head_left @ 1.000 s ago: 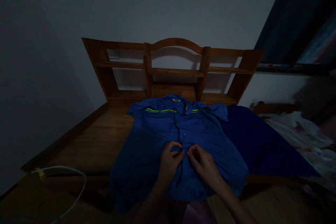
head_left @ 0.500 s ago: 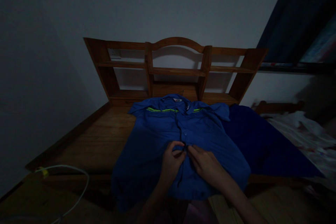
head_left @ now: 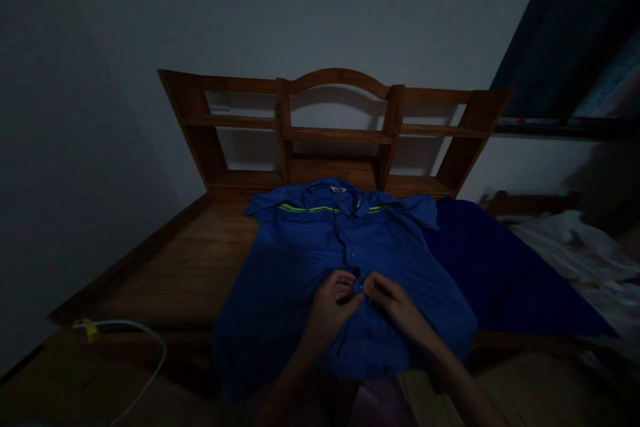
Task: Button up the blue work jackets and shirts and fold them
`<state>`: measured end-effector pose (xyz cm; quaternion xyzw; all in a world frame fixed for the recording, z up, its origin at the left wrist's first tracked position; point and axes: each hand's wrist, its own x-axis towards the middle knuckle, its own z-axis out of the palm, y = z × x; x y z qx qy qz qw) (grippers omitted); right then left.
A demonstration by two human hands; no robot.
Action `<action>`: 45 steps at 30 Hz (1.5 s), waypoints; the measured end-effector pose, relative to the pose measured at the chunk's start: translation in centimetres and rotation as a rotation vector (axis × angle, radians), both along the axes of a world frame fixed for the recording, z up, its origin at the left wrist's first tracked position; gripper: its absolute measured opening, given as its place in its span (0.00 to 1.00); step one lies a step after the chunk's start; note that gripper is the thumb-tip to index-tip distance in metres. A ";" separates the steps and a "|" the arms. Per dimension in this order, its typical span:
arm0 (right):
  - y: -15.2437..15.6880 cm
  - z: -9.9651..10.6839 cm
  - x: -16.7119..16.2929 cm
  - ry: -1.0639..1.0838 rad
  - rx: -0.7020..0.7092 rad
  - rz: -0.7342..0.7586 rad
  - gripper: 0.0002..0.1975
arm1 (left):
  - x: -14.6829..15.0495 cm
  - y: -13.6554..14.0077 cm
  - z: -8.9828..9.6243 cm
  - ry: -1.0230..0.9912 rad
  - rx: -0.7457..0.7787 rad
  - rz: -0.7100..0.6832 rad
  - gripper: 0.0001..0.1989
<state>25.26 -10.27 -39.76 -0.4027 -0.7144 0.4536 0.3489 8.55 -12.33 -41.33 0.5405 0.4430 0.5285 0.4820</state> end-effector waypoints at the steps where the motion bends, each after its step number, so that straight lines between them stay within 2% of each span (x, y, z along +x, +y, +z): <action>1: 0.1 -0.1 0.1 0.005 -0.018 0.006 0.14 | 0.0 0.1 0.0 0.003 0.000 -0.006 0.16; 7: 0.3 -0.2 0.3 0.028 -0.063 0.044 0.10 | -0.3 0.4 0.3 0.042 -0.010 -0.050 0.14; 16: 0.4 0.0 0.5 -0.002 -0.062 0.072 0.11 | 0.0 0.2 -0.5 0.174 0.078 0.019 0.11; 23: -0.2 0.8 0.4 -0.005 -0.007 0.082 0.18 | -0.4 0.4 -0.8 0.150 0.055 -0.052 0.11; 36: -0.2 0.8 0.6 -0.035 0.000 0.069 0.18 | -0.5 0.2 -0.3 0.167 0.104 -0.056 0.03; 45: 0.1 0.9 0.6 0.056 -0.047 0.048 0.15 | -0.6 0.4 -0.5 0.162 0.048 -0.015 0.04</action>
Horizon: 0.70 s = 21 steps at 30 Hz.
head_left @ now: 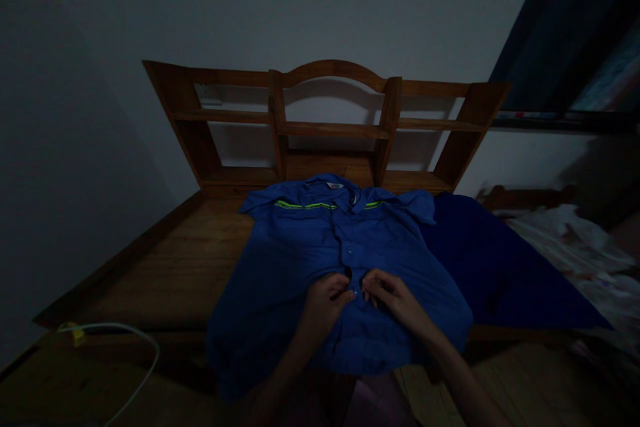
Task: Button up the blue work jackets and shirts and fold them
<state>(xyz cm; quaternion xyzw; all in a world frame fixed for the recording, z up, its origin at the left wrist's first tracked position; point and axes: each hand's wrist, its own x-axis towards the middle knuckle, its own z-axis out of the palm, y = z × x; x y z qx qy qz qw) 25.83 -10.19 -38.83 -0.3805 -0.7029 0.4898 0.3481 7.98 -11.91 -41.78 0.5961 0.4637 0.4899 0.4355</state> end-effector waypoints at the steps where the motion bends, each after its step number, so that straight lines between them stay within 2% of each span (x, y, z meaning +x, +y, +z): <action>1: 0.0 0.0 0.0 0.000 -0.001 -0.003 0.15 | 0.0 0.0 0.0 -0.012 -0.012 -0.002 0.04; 6: 0.0 -0.2 0.1 0.009 0.023 -0.033 0.14 | 0.1 -0.1 0.3 -0.024 -0.028 -0.022 0.08; 15: 0.0 -0.2 0.3 -0.037 0.066 0.003 0.12 | 0.1 -0.3 0.5 0.005 -0.004 0.004 0.07; 21: -0.1 -0.4 0.3 -0.067 0.109 0.005 0.10 | 0.0 -0.2 0.6 0.011 0.007 -0.041 0.05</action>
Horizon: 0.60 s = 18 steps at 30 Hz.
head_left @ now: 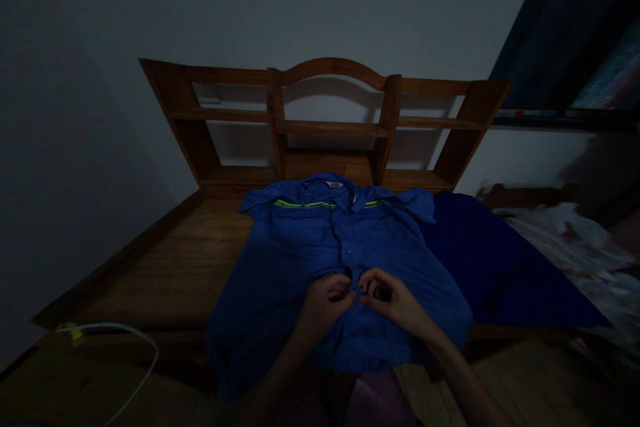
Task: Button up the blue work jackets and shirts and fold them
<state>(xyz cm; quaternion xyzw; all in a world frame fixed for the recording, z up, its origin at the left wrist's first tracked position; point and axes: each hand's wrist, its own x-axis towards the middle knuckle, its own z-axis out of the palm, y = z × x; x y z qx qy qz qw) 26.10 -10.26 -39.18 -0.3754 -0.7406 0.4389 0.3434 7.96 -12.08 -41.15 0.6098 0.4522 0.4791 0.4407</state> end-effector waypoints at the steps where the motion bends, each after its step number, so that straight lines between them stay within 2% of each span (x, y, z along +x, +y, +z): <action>1: 0.0 -0.1 0.0 -0.005 0.003 -0.006 0.10 | 0.0 0.0 0.0 0.011 0.002 0.000 0.05; 6: 0.0 -0.4 -0.1 -0.014 0.021 -0.038 0.10 | -0.1 0.0 0.1 0.047 0.015 -0.010 0.06; 18: 0.0 -0.5 -0.1 -0.003 0.006 -0.060 0.10 | -0.1 0.2 -0.2 -0.026 -0.042 -0.022 0.05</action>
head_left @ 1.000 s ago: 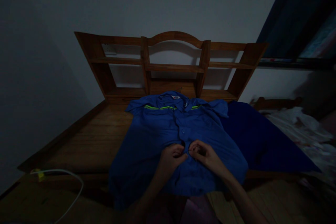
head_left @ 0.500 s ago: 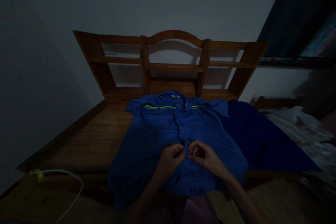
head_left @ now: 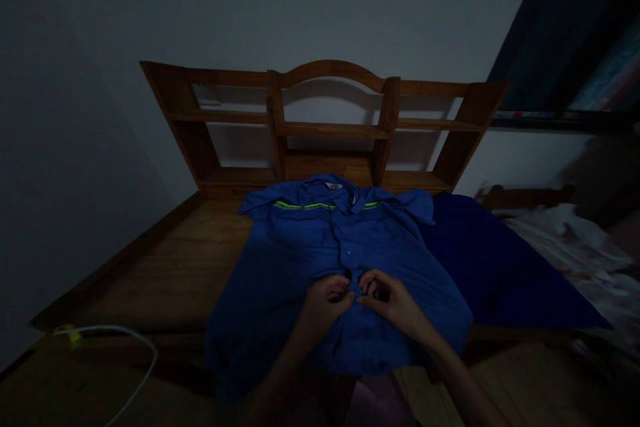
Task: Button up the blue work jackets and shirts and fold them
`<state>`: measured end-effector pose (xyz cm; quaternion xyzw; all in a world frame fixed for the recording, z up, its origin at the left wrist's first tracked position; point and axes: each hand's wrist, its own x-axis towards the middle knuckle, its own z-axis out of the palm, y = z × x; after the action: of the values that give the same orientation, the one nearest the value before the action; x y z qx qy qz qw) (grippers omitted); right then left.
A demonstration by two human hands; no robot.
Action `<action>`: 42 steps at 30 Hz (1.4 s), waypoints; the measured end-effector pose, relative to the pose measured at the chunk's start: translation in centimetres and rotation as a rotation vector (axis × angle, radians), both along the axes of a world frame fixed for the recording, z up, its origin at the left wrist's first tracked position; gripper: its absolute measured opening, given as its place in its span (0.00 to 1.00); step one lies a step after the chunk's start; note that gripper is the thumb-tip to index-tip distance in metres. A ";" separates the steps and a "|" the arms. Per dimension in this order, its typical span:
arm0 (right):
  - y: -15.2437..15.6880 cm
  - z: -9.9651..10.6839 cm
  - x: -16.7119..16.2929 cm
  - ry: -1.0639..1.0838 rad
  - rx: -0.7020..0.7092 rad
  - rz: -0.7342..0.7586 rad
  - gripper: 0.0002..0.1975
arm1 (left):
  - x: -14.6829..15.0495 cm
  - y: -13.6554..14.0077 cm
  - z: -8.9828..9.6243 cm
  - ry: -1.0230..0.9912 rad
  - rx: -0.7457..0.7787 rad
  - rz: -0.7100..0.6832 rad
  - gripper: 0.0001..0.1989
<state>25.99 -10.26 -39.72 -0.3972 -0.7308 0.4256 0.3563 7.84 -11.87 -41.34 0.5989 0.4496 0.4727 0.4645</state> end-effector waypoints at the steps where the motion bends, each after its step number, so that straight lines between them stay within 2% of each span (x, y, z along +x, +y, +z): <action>1: 0.0 0.0 0.0 0.003 -0.003 0.002 0.10 | 0.0 0.0 0.0 0.001 -0.001 -0.003 0.06; 14: -0.1 0.1 0.1 0.000 0.000 0.002 0.08 | -0.1 -0.1 0.1 -0.007 0.005 -0.028 0.06; 25: 0.0 -0.1 0.0 0.020 -0.014 -0.001 0.10 | -0.3 -0.3 0.4 0.015 0.017 -0.058 0.05; 29: 0.0 0.0 0.0 0.047 -0.030 0.010 0.10 | -0.2 -0.3 0.5 0.044 0.036 -0.016 0.06; 32: 0.1 0.0 -0.1 0.059 -0.022 -0.009 0.09 | 0.1 -0.6 0.6 0.089 0.032 0.073 0.09; 35: 0.1 -0.1 -0.1 0.064 -0.011 -0.023 0.09 | 0.5 -1.8 0.7 0.154 0.029 0.177 0.12; 38: 0.2 -0.3 -0.2 0.068 -0.001 -0.038 0.10 | 0.6 -4.5 0.3 0.188 -0.022 0.291 0.14; 42: 0.1 -0.5 -0.1 0.065 0.010 -0.059 0.10 | 0.1 -8.9 -0.7 0.198 -0.061 0.309 0.13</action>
<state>25.86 -10.16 -40.25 -0.4028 -0.7090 0.4239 0.3942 7.90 -20.76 -42.04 0.5520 0.5937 0.4634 0.3579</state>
